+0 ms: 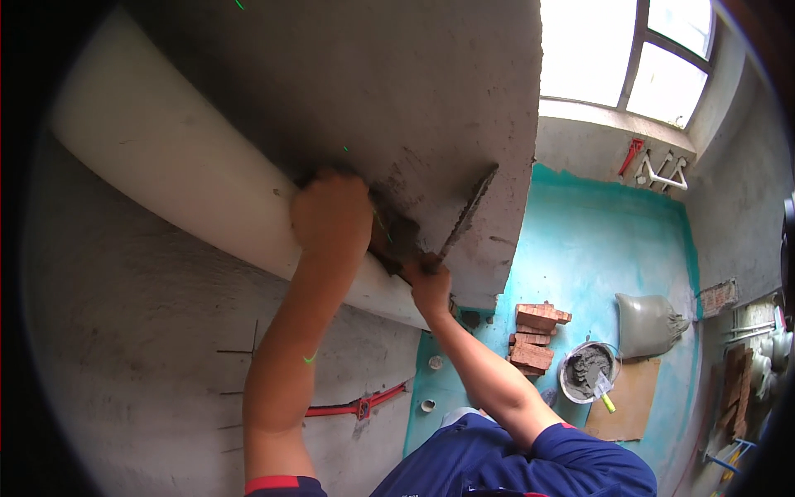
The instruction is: The person applies mortar to bricks using a trowel and places them into a vertical stack against a wall and pipe, using a trowel to scrape off excess mortar.
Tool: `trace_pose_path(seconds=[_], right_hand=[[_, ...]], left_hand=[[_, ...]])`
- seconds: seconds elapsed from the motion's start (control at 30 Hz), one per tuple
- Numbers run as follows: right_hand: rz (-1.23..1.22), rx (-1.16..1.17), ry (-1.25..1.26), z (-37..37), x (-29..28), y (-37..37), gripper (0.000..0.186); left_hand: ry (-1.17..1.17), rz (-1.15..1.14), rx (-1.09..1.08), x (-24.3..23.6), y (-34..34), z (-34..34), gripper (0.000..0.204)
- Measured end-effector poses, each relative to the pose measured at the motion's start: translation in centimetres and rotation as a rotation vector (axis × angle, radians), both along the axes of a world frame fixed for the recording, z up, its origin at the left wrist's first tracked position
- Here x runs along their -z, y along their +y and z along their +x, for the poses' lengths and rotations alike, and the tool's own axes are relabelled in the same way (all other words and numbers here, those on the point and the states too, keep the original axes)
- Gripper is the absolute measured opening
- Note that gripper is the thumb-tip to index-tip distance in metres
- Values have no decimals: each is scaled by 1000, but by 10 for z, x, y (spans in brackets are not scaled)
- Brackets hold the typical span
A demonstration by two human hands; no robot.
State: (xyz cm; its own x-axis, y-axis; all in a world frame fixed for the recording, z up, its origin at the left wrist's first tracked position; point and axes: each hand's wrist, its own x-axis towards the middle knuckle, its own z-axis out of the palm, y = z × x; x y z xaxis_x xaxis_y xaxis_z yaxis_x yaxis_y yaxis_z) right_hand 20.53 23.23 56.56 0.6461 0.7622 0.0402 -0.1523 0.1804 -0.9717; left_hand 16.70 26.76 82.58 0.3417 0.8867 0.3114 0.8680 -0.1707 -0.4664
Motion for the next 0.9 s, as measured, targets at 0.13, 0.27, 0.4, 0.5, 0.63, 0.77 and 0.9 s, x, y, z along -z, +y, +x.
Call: trace_pose_path(seconds=[0.13,0.27,0.4,0.5,0.63,0.77,0.9], right_hand=[[-10,-133,-76,44,74,-70,17],[-476,-174,-134,118,150,-191,25],[-871,-192,-410,147,190,-292,32],[-1049,-217,-399,148,202,-339,30],[-1033,-216,-357,137,200,-354,27],[-747,-314,28,125,181,-326,17],[-431,-437,-7,103,84,-289,17]], left_hand=[[72,178,166,-1,-4,-5,17],[55,206,265,5,3,-3,16],[21,114,191,4,-2,-4,18],[-12,127,231,3,-4,-4,21],[55,140,209,0,-1,-8,22],[63,71,234,-14,-8,4,23],[121,220,396,-10,-18,-14,29]])
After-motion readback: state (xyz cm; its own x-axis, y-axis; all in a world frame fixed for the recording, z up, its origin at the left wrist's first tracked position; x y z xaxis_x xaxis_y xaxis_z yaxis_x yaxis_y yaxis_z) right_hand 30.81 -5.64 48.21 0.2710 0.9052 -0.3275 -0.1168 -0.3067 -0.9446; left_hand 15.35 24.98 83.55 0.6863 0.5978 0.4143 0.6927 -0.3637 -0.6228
